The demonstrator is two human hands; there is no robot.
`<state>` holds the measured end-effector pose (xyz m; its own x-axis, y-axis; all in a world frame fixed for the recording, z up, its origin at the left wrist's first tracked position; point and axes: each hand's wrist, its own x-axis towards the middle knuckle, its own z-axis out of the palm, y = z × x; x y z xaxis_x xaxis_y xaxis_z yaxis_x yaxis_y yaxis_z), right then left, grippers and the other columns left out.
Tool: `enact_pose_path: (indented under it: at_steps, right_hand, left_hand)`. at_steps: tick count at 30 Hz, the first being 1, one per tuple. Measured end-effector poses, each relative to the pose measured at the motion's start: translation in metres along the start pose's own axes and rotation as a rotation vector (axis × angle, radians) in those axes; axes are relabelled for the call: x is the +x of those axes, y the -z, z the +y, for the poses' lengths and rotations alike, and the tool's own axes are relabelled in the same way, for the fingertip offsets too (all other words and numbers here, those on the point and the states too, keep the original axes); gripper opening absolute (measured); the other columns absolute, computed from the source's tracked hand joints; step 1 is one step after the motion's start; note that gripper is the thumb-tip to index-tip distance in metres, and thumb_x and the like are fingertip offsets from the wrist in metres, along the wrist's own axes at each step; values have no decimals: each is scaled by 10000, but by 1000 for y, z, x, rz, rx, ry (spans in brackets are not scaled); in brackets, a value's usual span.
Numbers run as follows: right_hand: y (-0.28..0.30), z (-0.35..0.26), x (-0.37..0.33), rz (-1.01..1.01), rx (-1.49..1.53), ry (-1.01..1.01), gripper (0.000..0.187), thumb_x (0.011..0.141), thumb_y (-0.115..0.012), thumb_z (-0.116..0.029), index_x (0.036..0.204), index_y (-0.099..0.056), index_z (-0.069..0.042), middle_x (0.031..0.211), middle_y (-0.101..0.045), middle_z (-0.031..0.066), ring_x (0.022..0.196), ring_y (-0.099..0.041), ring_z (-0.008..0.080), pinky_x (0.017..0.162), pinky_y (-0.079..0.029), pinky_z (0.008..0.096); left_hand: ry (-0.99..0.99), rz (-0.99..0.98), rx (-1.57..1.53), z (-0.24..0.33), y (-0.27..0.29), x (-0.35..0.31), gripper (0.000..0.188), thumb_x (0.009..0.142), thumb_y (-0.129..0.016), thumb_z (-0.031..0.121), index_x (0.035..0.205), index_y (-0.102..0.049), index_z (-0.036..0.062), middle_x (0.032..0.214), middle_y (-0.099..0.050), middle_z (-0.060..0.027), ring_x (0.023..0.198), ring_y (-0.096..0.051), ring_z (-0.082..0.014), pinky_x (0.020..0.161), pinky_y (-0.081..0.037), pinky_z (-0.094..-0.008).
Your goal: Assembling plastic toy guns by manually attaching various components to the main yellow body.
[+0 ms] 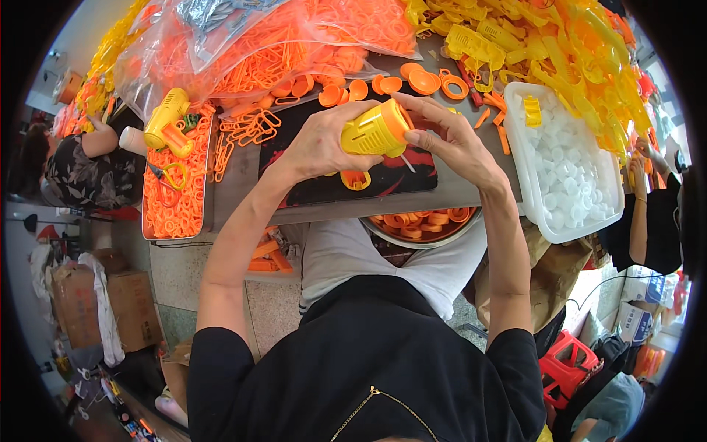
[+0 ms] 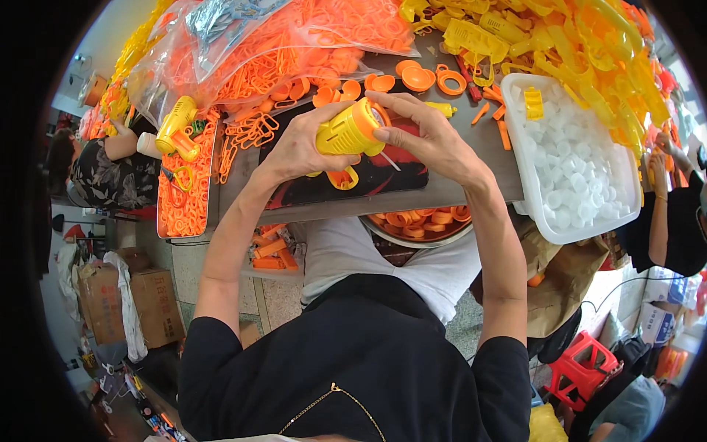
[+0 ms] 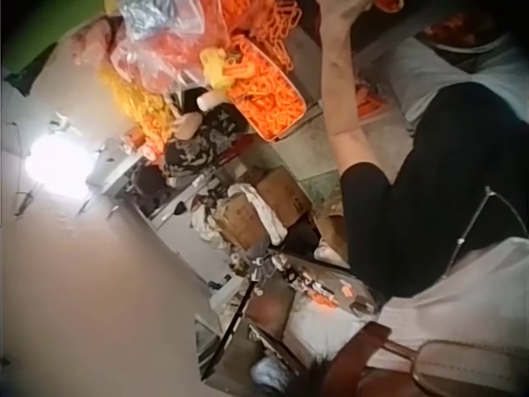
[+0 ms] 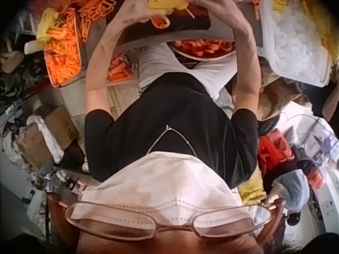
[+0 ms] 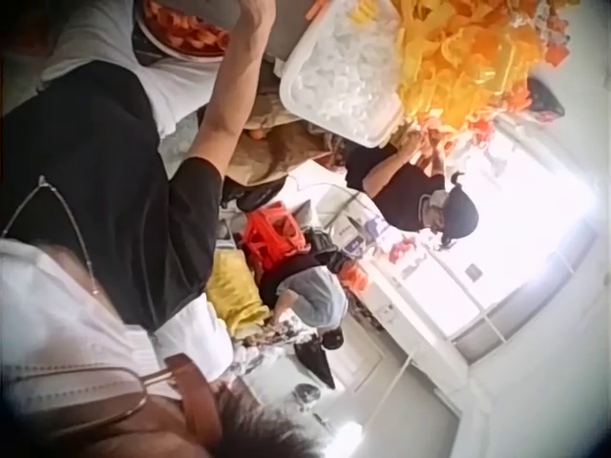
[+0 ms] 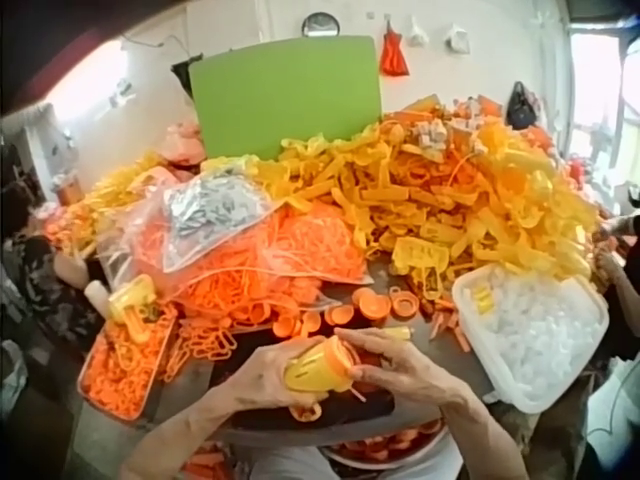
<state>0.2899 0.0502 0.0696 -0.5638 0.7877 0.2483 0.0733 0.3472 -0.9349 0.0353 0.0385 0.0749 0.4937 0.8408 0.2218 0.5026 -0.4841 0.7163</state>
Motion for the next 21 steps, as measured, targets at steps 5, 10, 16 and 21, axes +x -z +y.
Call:
enact_pose_path:
  at_steps: [5, 10, 16, 21]
  right_hand:
    - [0, -12, 6, 10, -146, -155, 571, 983, -663, -313, 1452, -514, -24, 1370, -581, 112, 1189, -571, 160, 965, -493, 287]
    - [0, -7, -1, 43, -201, 42, 557, 979, -657, -321, 1434, -534, -25, 1353, -589, 129, 1210, -550, 184, 989, -478, 319]
    - [-13, -19, -11, 62, -134, -34, 512, 1019, -581, -363, 1380, -558, -1, 1320, -588, 121, 1229, -547, 222, 1071, -414, 354]
    - [-34, -22, -9, 336, 193, -133, 594, 1085, -341, -474, 1185, -624, 39, 1214, -611, 114, 1141, -566, 194, 1007, -440, 337]
  left_hand:
    - [-46, 34, 24, -4, 0, 2, 817, 653, -858, 239, 1364, -544, -12, 1107, -678, -162, 976, -665, -266, 911, -510, -357]
    - [-36, 10, 12, -2, -1, 2, 822, 653, -856, 233, 1376, -540, 1, 1107, -672, -161, 980, -666, -268, 916, -512, -356]
    - [-63, -11, 10, 11, 3, -8, 850, 680, -836, 177, 1453, -498, 79, 1135, -659, -142, 987, -674, -287, 903, -533, -360]
    - [-204, -140, 188, 31, -7, -14, 784, 693, -830, 210, 1425, -547, 212, 1185, -630, -104, 921, -681, -305, 773, -584, -394]
